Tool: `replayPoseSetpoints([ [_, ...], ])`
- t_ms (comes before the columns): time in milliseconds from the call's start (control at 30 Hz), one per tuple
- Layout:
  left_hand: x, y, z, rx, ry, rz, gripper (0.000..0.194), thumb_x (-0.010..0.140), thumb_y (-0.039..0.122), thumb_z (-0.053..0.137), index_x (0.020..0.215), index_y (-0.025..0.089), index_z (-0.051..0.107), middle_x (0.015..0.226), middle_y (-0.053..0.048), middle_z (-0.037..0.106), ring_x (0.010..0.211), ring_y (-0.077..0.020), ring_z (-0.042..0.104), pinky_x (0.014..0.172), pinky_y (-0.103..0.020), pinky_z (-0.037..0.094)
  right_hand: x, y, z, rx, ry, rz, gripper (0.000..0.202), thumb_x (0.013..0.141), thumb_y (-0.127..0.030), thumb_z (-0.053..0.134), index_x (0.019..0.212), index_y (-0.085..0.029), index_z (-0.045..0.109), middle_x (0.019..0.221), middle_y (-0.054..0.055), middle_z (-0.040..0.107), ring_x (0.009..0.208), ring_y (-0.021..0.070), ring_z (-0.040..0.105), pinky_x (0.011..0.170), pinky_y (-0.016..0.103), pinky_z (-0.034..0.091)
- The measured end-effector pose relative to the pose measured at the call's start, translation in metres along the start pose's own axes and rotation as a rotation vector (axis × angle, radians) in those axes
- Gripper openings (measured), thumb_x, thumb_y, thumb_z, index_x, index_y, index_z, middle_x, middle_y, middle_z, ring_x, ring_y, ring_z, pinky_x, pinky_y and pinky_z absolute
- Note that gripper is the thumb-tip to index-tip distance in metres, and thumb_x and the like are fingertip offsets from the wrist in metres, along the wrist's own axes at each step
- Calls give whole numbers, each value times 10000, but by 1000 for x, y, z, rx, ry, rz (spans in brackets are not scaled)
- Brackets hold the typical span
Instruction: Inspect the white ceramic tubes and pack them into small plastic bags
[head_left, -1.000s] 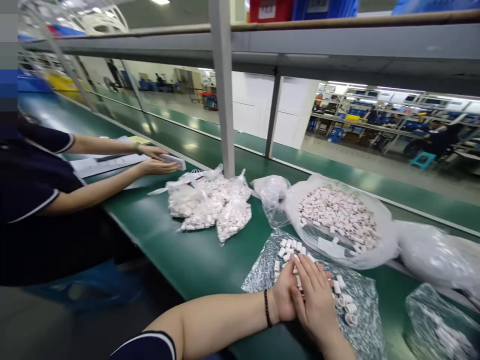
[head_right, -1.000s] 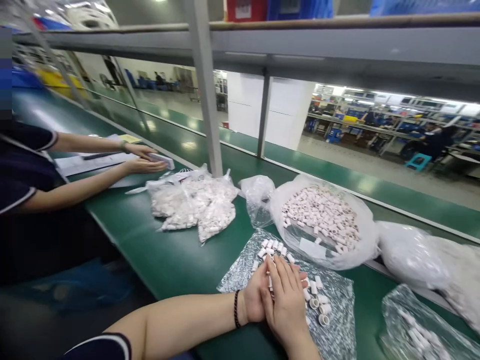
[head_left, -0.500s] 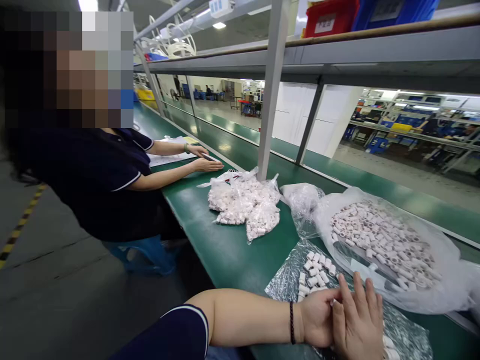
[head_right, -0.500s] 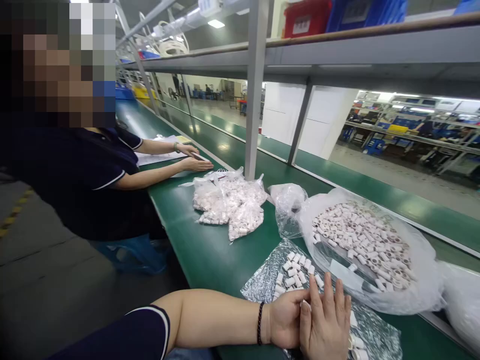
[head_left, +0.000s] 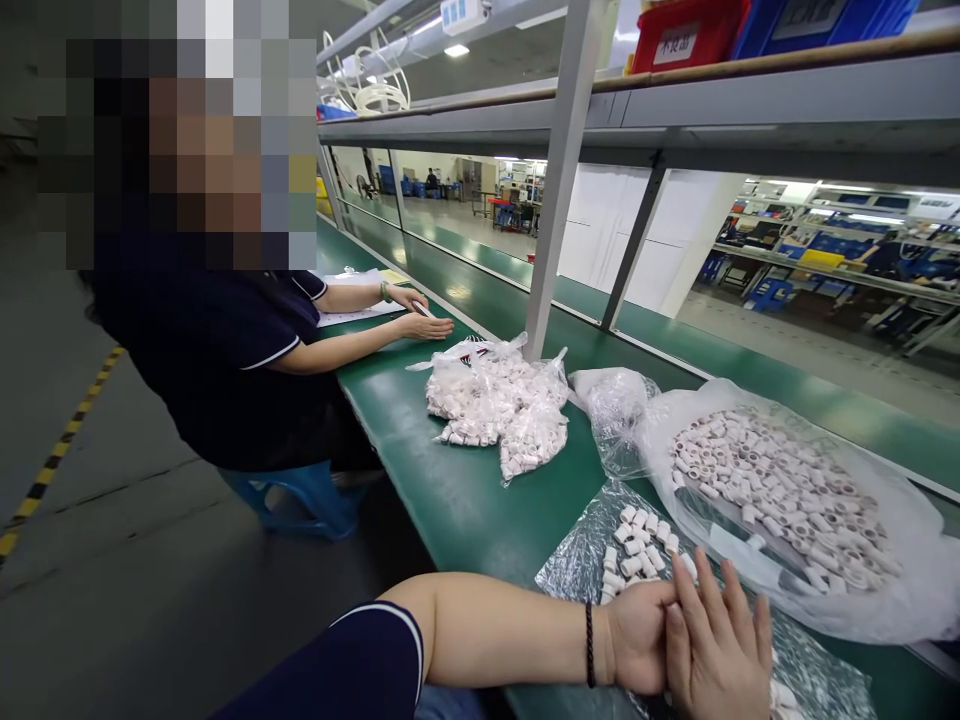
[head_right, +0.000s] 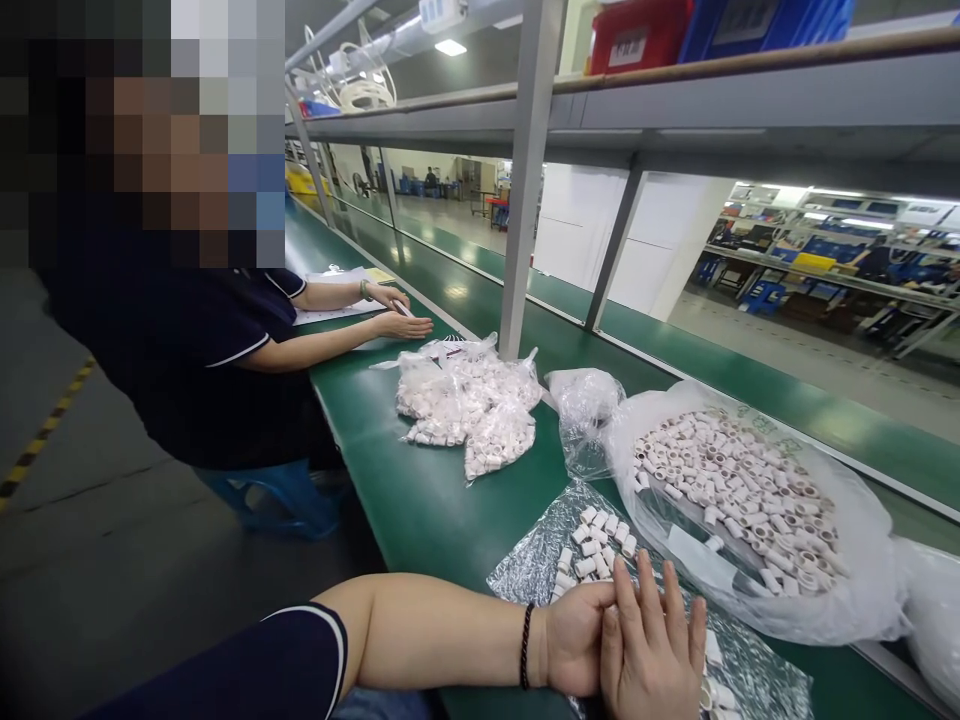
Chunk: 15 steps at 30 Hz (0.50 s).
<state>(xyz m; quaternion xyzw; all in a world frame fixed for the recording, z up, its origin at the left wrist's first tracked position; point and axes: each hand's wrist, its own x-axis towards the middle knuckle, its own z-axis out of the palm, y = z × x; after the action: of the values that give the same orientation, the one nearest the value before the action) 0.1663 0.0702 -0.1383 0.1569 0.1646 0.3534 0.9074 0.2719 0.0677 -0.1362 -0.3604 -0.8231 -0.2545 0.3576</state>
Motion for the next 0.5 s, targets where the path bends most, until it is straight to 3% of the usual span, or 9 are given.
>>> replayPoseSetpoints([
  [167, 1, 0, 6, 12, 124, -1, 447, 813, 524, 501, 964, 144, 679, 948, -107, 723, 1051, -243, 629, 1038, -372, 379, -3, -2, 3, -8, 25, 52, 581, 924, -242, 441, 1493, -185, 343, 1532, 101, 358, 1431, 332, 310, 1165, 589, 202],
  [333, -10, 2, 21, 18, 80, 94, 402, 746, 499, 641, 940, 147, 658, 912, -105, 712, 927, -232, 656, 889, -354, 494, -1, -11, 0, 187, 22, -10, 611, 900, -128, 407, 1503, -141, 309, 1522, 124, 384, 1411, 319, 351, 1149, 569, 266],
  [500, -13, 7, 27, -56, 146, 121, 256, 751, 374, 664, 862, 146, 630, 798, -68, 676, 802, -190, 655, 769, -285, 520, 1, -15, -5, 347, 37, -14, 600, 881, -77, 416, 1476, -130, 360, 1457, 166, 454, 1354, 320, 428, 1087, 558, 370],
])
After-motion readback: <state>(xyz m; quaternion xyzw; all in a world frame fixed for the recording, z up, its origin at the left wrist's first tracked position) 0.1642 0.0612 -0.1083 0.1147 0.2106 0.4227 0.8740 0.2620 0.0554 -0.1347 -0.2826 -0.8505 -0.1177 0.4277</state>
